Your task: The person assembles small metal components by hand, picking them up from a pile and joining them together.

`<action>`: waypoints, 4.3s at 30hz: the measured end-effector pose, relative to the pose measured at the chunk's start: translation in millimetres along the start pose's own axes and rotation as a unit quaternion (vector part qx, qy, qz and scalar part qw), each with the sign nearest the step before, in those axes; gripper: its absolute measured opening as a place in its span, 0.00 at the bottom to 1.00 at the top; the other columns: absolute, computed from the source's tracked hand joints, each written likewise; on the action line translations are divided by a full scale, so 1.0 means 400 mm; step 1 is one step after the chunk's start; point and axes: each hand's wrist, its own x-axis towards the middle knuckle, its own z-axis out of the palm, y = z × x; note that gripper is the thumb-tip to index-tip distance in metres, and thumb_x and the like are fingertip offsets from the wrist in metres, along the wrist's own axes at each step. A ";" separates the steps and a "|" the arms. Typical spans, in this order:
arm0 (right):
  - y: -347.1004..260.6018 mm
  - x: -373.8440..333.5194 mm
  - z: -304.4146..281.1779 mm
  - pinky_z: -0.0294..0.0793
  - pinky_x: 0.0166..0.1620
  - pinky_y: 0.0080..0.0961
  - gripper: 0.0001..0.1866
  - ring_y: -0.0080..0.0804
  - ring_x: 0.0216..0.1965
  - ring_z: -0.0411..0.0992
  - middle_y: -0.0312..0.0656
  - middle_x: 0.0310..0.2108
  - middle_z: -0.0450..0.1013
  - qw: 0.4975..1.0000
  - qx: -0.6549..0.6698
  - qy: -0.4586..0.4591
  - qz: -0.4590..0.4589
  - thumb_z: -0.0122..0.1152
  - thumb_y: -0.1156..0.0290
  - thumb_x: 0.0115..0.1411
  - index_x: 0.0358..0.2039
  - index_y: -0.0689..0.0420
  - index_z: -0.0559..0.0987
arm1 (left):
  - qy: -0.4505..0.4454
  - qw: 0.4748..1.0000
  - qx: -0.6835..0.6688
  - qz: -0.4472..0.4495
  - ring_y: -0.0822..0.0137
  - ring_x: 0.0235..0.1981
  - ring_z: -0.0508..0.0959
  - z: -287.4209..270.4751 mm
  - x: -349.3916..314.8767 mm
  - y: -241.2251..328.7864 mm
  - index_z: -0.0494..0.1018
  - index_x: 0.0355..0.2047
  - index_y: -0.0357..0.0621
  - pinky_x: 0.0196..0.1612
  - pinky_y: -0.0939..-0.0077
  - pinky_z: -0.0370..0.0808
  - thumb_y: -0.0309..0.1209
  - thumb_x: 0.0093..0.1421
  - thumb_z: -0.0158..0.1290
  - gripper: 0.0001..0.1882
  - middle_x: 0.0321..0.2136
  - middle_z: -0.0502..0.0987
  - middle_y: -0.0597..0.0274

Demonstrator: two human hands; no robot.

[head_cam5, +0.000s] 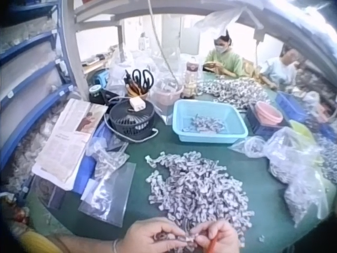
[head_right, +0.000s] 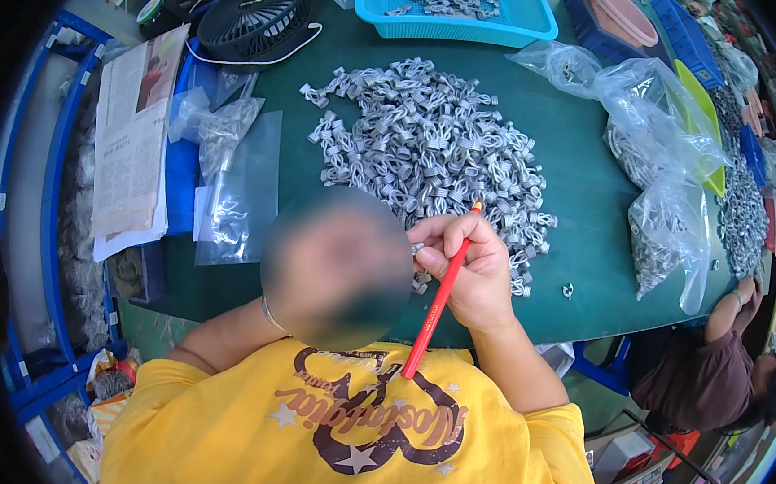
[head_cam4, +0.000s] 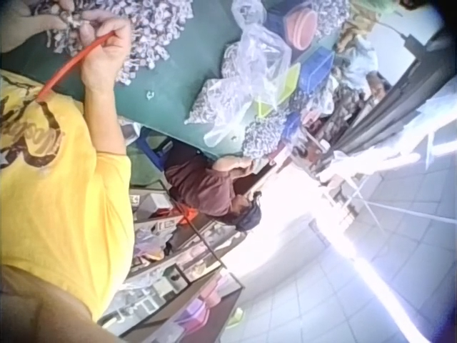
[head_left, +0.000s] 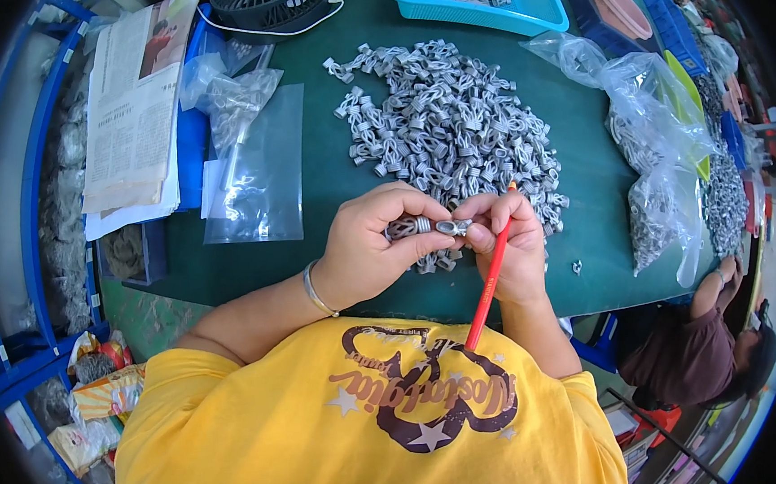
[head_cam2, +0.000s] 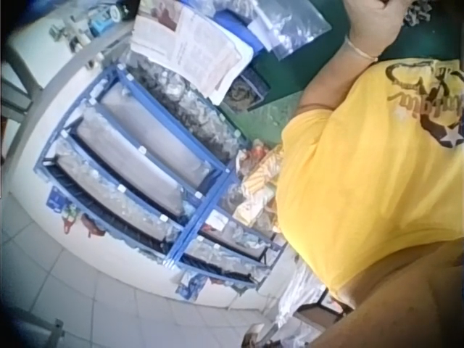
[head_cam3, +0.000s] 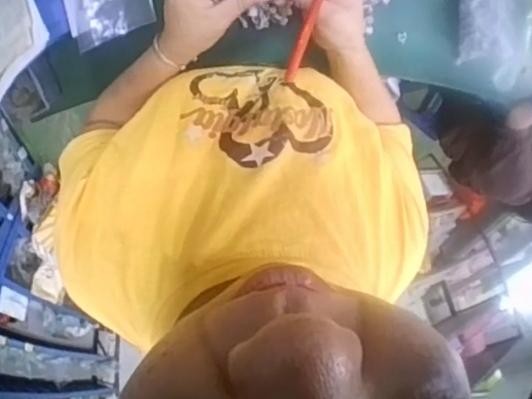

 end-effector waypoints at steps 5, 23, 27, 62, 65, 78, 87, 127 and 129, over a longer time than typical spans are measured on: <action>0.000 -0.004 0.010 0.77 0.38 0.25 0.16 0.41 0.40 0.72 0.53 0.38 0.66 0.985 -0.101 0.009 -0.139 0.55 0.92 0.46 0.27 0.59 0.60 | 0.012 1.000 0.009 -0.004 0.78 0.25 0.73 -0.002 -0.007 0.000 0.74 0.30 0.38 0.27 0.85 0.68 0.23 0.45 0.61 0.11 0.25 0.74 0.65; -0.028 0.062 0.006 0.68 0.31 0.27 0.13 0.38 0.28 0.70 0.46 0.26 0.72 0.788 -0.540 0.037 -0.294 0.61 0.86 0.41 0.20 0.60 0.65 | 0.070 0.889 -0.365 -0.266 0.60 0.41 0.75 -0.047 -0.001 -0.022 0.64 0.46 0.37 0.41 0.73 0.76 0.26 0.60 0.44 0.13 0.39 0.73 0.50; -0.026 0.078 0.023 0.64 0.32 0.32 0.13 0.42 0.28 0.67 0.42 0.24 0.69 0.733 -0.649 0.009 -0.202 0.64 0.81 0.39 0.21 0.58 0.66 | 0.104 0.879 -0.392 -0.251 0.56 0.45 0.73 -0.041 0.005 -0.009 0.62 0.48 0.33 0.46 0.69 0.73 0.28 0.63 0.39 0.16 0.41 0.71 0.48; -0.036 0.030 0.039 0.74 0.20 0.17 0.07 0.26 0.21 0.72 0.51 0.31 0.72 0.995 -0.020 0.076 0.055 0.50 0.82 0.56 0.28 0.57 0.62 | -0.008 0.974 -0.096 -0.205 0.84 0.20 0.67 -0.036 0.005 0.005 0.73 0.34 0.37 0.21 0.92 0.62 0.27 0.53 0.56 0.09 0.23 0.74 0.68; -0.033 0.031 0.032 0.75 0.21 0.17 0.09 0.28 0.22 0.73 0.51 0.31 0.71 0.996 0.008 0.056 0.073 0.51 0.84 0.55 0.28 0.57 0.62 | 0.014 0.991 -0.040 -0.127 0.82 0.24 0.69 -0.034 0.003 -0.005 0.73 0.34 0.36 0.26 0.89 0.66 0.25 0.51 0.57 0.10 0.25 0.74 0.68; -0.010 0.000 0.043 0.76 0.40 0.29 0.19 0.41 0.38 0.72 0.50 0.36 0.67 0.922 -0.274 -0.018 -0.272 0.59 0.90 0.44 0.25 0.58 0.59 | 0.003 0.963 -0.164 -0.216 0.80 0.29 0.73 -0.032 -0.004 0.004 0.73 0.36 0.38 0.30 0.88 0.70 0.26 0.53 0.55 0.10 0.28 0.75 0.65; -0.064 0.007 -0.020 0.69 0.30 0.16 0.13 0.26 0.28 0.70 0.48 0.29 0.71 0.897 -0.366 0.090 -0.229 0.55 0.88 0.48 0.23 0.58 0.61 | 0.011 0.873 -0.409 -0.267 0.68 0.30 0.74 -0.040 -0.003 -0.055 0.66 0.35 0.44 0.33 0.74 0.73 0.28 0.59 0.47 0.05 0.30 0.71 0.60; -0.007 -0.013 0.015 0.76 0.38 0.25 0.20 0.39 0.39 0.72 0.51 0.36 0.68 0.939 -0.227 0.012 -0.256 0.59 0.91 0.43 0.28 0.57 0.59 | -0.037 0.999 -0.030 0.019 0.79 0.22 0.72 -0.010 -0.010 -0.022 0.72 0.33 0.36 0.23 0.87 0.70 0.22 0.50 0.57 0.09 0.23 0.74 0.65; -0.013 -0.015 0.022 0.76 0.37 0.26 0.20 0.39 0.38 0.72 0.51 0.35 0.68 0.933 -0.231 0.013 -0.275 0.60 0.90 0.43 0.27 0.57 0.60 | -0.021 0.979 -0.159 -0.126 0.79 0.22 0.73 -0.008 -0.012 -0.017 0.72 0.34 0.36 0.22 0.87 0.70 0.22 0.51 0.56 0.09 0.24 0.74 0.64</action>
